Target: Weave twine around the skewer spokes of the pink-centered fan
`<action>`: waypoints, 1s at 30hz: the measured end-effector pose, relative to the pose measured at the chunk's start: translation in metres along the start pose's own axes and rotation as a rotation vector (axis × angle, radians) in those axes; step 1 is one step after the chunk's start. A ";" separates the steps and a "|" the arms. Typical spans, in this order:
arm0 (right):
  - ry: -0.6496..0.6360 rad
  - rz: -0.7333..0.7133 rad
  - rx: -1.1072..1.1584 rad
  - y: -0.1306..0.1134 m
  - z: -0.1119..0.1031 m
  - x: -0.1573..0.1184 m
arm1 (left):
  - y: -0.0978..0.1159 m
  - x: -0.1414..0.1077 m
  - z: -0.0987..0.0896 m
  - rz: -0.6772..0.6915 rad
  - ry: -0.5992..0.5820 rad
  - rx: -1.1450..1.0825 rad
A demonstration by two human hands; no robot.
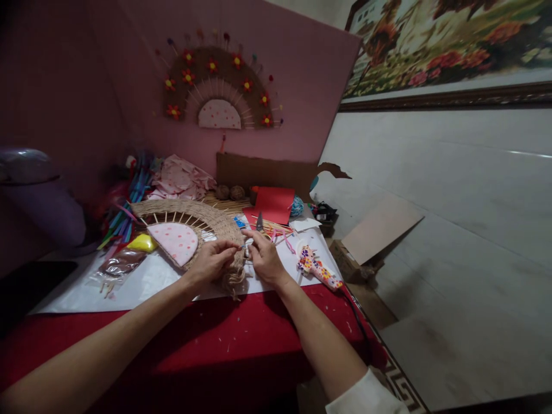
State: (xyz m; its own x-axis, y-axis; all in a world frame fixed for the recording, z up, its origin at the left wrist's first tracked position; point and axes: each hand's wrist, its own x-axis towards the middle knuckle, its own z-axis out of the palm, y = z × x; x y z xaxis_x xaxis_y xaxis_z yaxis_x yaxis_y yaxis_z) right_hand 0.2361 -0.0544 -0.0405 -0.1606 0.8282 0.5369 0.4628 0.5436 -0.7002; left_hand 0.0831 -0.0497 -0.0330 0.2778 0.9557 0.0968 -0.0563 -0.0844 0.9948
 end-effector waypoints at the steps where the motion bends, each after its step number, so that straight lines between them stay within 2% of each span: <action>1: -0.036 0.026 0.050 0.001 0.001 0.000 | -0.001 0.001 -0.001 0.024 0.000 0.014; 5: -0.093 0.102 0.146 0.009 0.004 0.002 | -0.007 0.004 -0.005 0.152 0.058 0.192; 9: -0.068 0.151 0.182 0.011 0.007 0.003 | -0.004 0.002 -0.008 0.283 0.152 0.595; 12: -0.041 0.147 0.143 0.008 0.008 0.004 | 0.002 -0.002 -0.008 0.473 0.274 0.926; 14: -0.011 0.143 0.113 0.005 0.009 0.003 | 0.005 -0.005 -0.006 0.564 0.311 1.071; 16: 0.011 0.135 0.087 0.003 0.010 0.003 | 0.005 -0.006 -0.004 0.539 0.278 1.145; 19: 0.007 0.113 0.052 0.003 0.010 0.002 | 0.002 -0.007 -0.001 0.407 0.207 1.214; 22: -0.026 0.106 0.043 0.004 0.010 0.001 | 0.001 -0.007 0.000 0.321 0.187 1.271; 30: -0.027 0.155 0.075 0.002 0.011 0.000 | 0.002 -0.006 0.001 0.308 0.205 1.264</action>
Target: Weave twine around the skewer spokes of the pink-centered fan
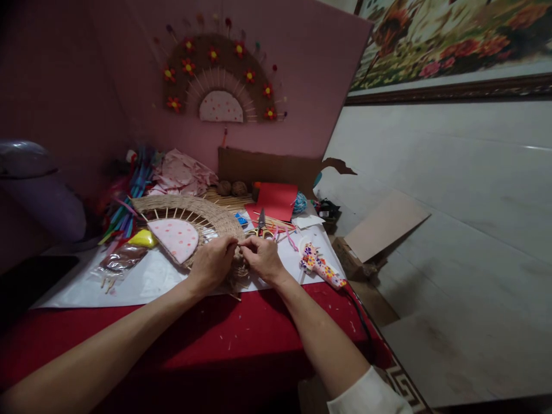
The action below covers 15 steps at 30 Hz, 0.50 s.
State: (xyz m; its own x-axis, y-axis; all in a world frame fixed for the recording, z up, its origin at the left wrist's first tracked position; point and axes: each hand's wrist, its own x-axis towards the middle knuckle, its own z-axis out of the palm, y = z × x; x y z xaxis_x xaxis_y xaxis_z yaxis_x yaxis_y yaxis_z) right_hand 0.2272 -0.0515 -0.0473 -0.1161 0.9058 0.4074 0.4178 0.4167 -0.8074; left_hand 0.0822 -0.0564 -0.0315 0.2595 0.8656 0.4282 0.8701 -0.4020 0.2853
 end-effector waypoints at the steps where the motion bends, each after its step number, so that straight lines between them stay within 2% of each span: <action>1: 0.007 0.005 0.001 -0.001 0.000 0.000 | 0.000 0.000 0.000 -0.009 0.009 0.004; 15: 0.012 -0.159 -0.193 0.002 -0.003 -0.001 | -0.004 0.002 0.004 0.045 -0.058 0.056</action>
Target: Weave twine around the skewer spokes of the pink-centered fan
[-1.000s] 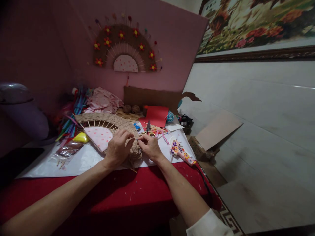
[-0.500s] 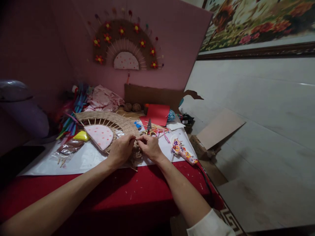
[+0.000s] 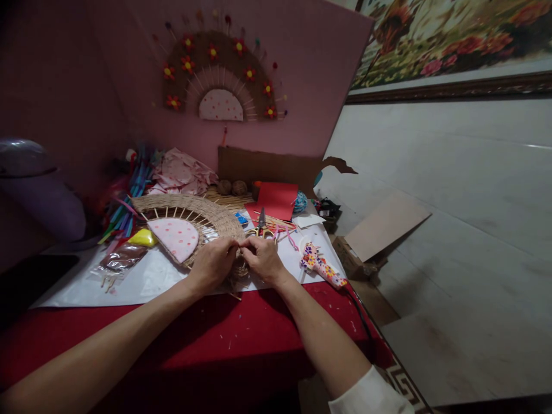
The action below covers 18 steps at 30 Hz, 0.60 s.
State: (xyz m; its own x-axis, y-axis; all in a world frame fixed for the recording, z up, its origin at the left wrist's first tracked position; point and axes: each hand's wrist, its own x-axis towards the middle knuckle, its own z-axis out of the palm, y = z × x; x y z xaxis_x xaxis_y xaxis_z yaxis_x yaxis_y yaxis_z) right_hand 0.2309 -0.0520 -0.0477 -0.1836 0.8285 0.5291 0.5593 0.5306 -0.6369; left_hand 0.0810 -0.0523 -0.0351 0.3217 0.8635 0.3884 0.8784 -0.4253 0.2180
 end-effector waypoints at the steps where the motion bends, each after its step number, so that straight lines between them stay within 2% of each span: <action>1: -0.004 -0.006 -0.004 -0.001 0.000 0.000 | 0.000 0.000 0.000 -0.007 0.000 -0.007; 10: 0.004 -0.020 -0.012 -0.007 0.004 0.001 | 0.007 0.002 0.001 -0.080 0.054 -0.018; 14: 0.019 -0.009 -0.019 -0.004 0.003 -0.001 | -0.012 0.010 -0.007 -0.193 0.103 -0.030; 16: 0.030 0.026 0.011 -0.001 0.003 -0.001 | -0.023 0.014 -0.011 -0.263 0.196 -0.058; 18: 0.039 0.067 0.048 0.002 0.003 -0.001 | -0.027 0.016 -0.013 -0.199 0.253 -0.134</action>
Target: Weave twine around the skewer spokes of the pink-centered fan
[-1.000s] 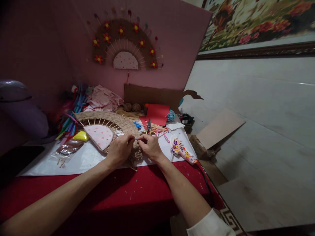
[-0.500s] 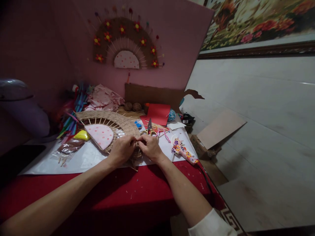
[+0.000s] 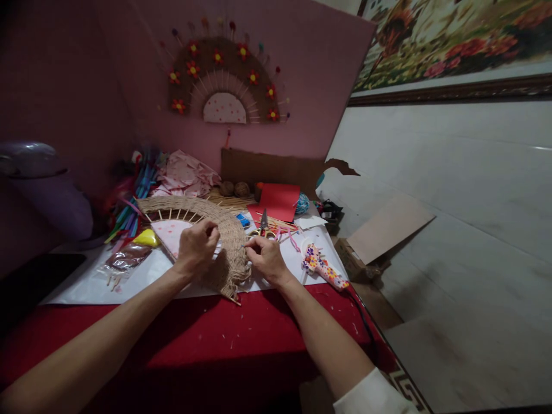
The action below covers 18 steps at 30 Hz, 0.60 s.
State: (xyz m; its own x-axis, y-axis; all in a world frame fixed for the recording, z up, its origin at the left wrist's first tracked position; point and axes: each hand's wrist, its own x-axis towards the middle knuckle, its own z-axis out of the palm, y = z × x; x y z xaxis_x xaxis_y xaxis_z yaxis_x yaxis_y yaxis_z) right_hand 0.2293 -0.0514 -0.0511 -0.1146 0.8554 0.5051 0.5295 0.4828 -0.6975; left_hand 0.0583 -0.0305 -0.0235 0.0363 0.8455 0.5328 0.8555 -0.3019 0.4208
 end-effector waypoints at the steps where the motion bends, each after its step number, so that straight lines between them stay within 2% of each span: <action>1: 0.003 0.013 0.012 0.001 0.000 0.000 | 0.001 -0.001 0.001 0.061 -0.023 -0.048; 4: 0.004 0.022 0.023 0.001 0.001 0.001 | 0.009 -0.008 0.007 0.181 -0.141 -0.091; 9: 0.012 0.028 0.043 -0.002 0.000 0.000 | 0.015 -0.018 0.011 0.210 -0.237 -0.022; 18: 0.010 0.006 0.037 -0.006 -0.002 0.000 | 0.022 -0.020 0.004 0.219 -0.280 0.037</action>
State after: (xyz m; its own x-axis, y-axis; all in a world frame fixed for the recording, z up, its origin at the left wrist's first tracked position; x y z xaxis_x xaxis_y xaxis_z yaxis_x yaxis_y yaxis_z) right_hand 0.2277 -0.0543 -0.0463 -0.1028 0.8565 0.5058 0.4983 0.4844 -0.7190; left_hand 0.0787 -0.0525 -0.0276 0.3565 0.8522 0.3830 0.8297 -0.4772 0.2896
